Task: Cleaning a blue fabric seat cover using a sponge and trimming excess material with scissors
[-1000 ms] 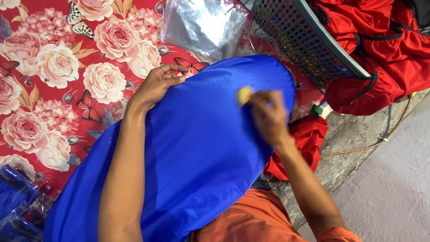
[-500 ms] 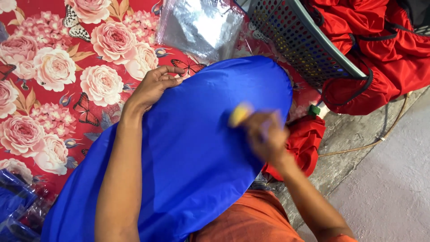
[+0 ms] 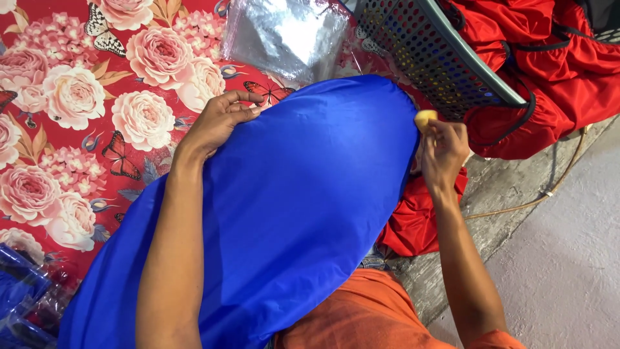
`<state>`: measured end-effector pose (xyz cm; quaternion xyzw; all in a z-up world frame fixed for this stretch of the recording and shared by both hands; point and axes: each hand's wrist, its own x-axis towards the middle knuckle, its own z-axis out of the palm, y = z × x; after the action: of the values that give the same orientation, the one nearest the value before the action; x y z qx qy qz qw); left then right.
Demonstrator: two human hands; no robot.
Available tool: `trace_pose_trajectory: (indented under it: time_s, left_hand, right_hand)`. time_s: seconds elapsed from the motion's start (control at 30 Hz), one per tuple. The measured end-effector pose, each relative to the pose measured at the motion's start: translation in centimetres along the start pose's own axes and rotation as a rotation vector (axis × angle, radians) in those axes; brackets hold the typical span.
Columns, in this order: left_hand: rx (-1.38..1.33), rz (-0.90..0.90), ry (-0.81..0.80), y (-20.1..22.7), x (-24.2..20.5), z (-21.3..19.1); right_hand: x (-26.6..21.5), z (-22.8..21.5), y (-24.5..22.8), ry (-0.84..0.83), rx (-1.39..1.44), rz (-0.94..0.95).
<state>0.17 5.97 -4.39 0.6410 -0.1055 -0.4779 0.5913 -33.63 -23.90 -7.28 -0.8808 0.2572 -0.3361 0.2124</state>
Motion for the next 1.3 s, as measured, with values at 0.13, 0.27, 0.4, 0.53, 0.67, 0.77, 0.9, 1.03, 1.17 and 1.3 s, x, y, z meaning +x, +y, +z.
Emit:
trace_pose_trajectory:
  time_s: [0.13, 0.27, 0.4, 0.53, 0.67, 0.77, 0.9, 1.03, 1.17, 1.3]
  left_hand:
    - [-0.005, -0.006, 0.006, -0.1, -0.1, 0.0]
    - [0.014, -0.006, -0.011, 0.1, -0.1, 0.0]
    - [0.028, -0.003, -0.051, -0.1, 0.2, -0.3]
    - [0.036, 0.005, -0.019, -0.1, 0.1, 0.0]
    - [0.02, 0.01, -0.003, 0.0, 0.0, -0.3]
    - [-0.006, 0.038, -0.008, 0.1, -0.6, 0.3]
    - [0.023, 0.029, -0.021, 0.1, 0.2, -0.2]
    - [0.043, 0.003, -0.07, -0.6, 0.4, -0.8]
    - [0.059, 0.008, -0.034, -0.2, 0.2, -0.6]
    - [0.126, -0.018, -0.056, 1.6, -0.6, 0.1]
  right_hand:
    - [-0.2, -1.0, -8.0, 0.09, 0.086, -0.151]
    - [-11.3, 1.8, -6.1, -0.022, 0.347, -0.326]
    - [-10.8, 1.7, -6.6, 0.004, 0.3, -0.327]
    - [-7.8, 0.7, 0.4, 0.092, 0.082, -0.295]
    - [-6.7, -1.0, 2.9, 0.034, 0.163, 0.333]
    - [-7.8, -1.8, 1.6, 0.14, 0.226, 0.367]
    - [-13.2, 0.2, 0.7, 0.243, 0.238, -0.046]
    - [-15.9, 0.7, -4.8, 0.138, 0.241, -0.267]
    - [-18.1, 2.7, -0.3, 0.152, 0.127, -0.234]
    - [-12.6, 1.9, -0.8, 0.118, -0.027, -0.078]
